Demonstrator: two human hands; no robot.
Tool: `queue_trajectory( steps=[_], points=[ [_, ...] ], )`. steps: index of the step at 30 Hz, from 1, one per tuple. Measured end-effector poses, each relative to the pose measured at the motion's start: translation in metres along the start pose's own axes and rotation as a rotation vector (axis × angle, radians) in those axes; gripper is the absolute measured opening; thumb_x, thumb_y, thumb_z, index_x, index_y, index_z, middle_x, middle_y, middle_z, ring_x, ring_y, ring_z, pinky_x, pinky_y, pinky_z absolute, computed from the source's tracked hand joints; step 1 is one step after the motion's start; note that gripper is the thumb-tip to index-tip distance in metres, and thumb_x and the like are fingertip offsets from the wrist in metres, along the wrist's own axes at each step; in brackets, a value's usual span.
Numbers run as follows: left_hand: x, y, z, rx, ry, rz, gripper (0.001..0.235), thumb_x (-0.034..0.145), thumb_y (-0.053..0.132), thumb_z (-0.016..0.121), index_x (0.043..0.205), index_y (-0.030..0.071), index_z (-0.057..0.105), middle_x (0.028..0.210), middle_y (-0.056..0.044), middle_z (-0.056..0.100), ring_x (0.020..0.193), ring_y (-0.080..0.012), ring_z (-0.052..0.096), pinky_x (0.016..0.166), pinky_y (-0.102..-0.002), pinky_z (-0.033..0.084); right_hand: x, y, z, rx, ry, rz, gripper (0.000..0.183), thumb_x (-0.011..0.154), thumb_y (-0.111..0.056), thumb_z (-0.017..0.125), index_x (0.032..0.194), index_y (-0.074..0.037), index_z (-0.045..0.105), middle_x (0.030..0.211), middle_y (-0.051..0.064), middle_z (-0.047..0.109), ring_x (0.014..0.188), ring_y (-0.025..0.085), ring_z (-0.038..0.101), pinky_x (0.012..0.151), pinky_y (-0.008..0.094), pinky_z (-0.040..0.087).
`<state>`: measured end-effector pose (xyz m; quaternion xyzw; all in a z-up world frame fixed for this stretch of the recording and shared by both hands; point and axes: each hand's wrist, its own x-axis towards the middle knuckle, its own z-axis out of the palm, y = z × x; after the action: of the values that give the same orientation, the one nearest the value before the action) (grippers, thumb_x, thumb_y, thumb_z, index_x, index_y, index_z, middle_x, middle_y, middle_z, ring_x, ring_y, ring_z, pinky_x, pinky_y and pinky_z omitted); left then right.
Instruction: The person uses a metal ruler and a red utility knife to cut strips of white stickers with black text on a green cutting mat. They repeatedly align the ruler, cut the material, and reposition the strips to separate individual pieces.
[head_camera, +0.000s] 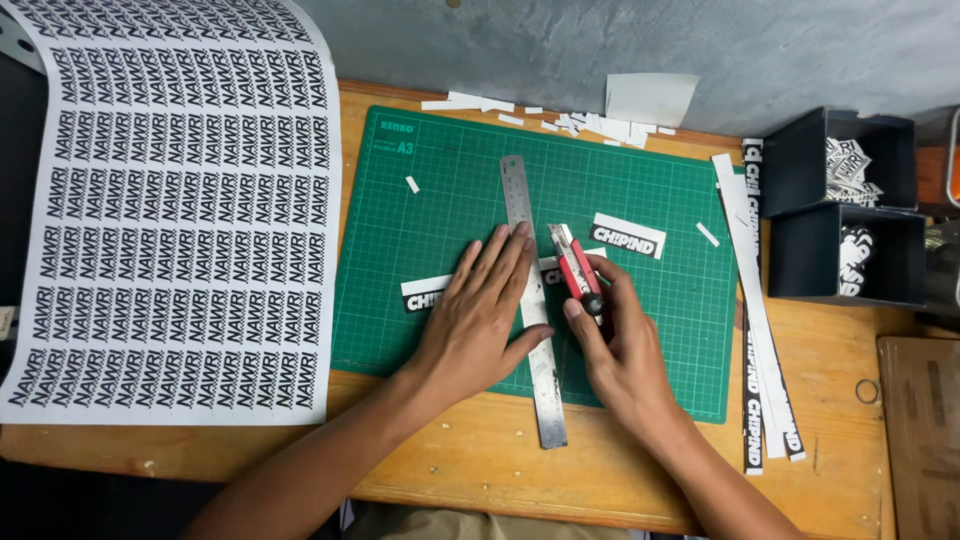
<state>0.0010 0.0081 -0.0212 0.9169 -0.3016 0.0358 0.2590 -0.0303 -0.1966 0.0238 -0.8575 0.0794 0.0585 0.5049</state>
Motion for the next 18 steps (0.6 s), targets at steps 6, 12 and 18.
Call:
queue_trajectory(
  steps=[6,12,18],
  points=[
    [0.002,-0.003,0.000,-0.037,0.025,0.004,0.097,0.104,0.049,0.078,0.172,-0.010,0.042,0.187,-0.028,0.032,0.174,-0.0439,0.029,0.142,-0.056,0.020,-0.004,0.001,-0.002,0.052,-0.018,0.039,0.054,0.108,-0.023,0.072,0.160,-0.012,0.062,0.114,0.029,0.082,0.073,0.030,0.061,0.065,0.047,0.051],
    [0.004,-0.006,-0.002,-0.059,0.035,0.011,0.098,0.104,0.050,0.079,0.172,-0.009,0.042,0.186,-0.027,0.033,0.174,-0.0441,0.031,0.141,-0.056,0.021,0.009,0.015,-0.006,0.093,0.056,0.013,0.051,0.111,-0.019,0.068,0.161,-0.009,0.060,0.112,0.024,0.080,0.079,0.028,0.066,0.069,0.042,0.052],
    [0.006,-0.010,-0.002,-0.072,0.044,0.027,0.100,0.104,0.054,0.078,0.173,-0.008,0.041,0.186,-0.027,0.033,0.174,-0.0450,0.030,0.142,-0.056,0.022,0.014,0.006,-0.009,0.084,0.073,-0.008,0.049,0.112,-0.019,0.068,0.160,-0.008,0.059,0.103,0.022,0.077,0.075,0.027,0.062,0.067,0.043,0.051]
  ],
)
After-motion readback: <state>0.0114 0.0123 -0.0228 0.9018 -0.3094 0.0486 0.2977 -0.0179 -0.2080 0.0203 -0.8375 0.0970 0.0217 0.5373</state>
